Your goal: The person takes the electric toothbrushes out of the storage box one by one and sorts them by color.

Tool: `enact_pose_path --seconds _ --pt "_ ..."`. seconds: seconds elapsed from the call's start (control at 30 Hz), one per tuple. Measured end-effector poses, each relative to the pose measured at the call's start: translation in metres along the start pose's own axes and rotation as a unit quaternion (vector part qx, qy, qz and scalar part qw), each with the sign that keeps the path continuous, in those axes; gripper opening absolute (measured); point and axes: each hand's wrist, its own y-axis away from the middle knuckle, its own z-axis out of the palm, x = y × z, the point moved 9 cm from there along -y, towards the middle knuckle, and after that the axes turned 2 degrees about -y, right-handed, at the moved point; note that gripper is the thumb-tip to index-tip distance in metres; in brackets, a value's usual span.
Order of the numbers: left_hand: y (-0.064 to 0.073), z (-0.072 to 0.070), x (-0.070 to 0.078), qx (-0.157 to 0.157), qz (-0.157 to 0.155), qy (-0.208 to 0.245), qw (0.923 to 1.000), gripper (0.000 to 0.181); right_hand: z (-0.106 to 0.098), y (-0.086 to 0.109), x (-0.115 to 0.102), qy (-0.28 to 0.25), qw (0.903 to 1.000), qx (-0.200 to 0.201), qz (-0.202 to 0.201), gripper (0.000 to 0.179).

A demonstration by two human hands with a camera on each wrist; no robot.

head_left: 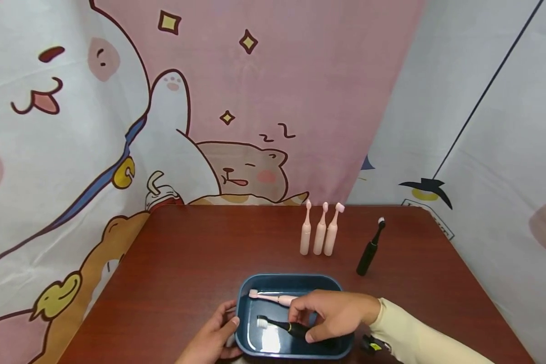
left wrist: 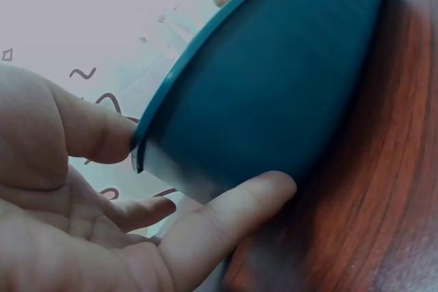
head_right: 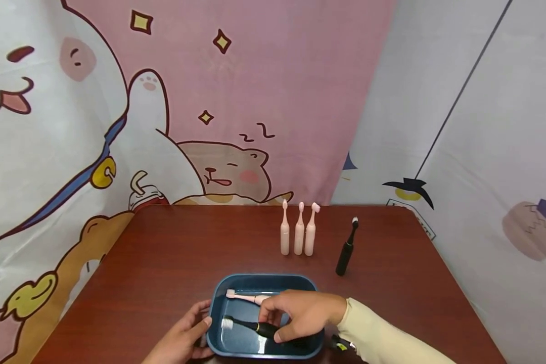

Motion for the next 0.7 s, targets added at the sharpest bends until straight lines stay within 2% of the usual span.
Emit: enact_pose_path --seconds 0.2,0.3,0.37,0.6,0.7 --pt "0.001 -0.002 -0.003 0.010 -0.017 -0.007 0.9998 0.060 -0.016 0.018 -0.013 -0.060 0.9946 0.074 -0.041 0.026" --pt "0.001 -0.001 -0.002 0.010 -0.014 -0.009 0.9998 0.060 -0.026 0.030 -0.021 -0.084 0.9885 0.110 -0.062 0.025" --pt "0.001 0.000 -0.002 0.007 -0.007 -0.008 0.9999 0.059 -0.032 0.039 -0.022 -0.099 0.9838 0.136 -0.062 0.025" --pt "0.002 0.000 -0.002 0.005 -0.005 -0.008 0.9999 0.062 -0.058 0.084 -0.021 -0.101 0.9575 0.247 -0.109 0.024" --pt "0.003 0.000 -0.003 0.008 -0.017 -0.013 0.9997 0.063 -0.070 0.108 -0.011 -0.095 0.9423 0.310 -0.083 0.027"
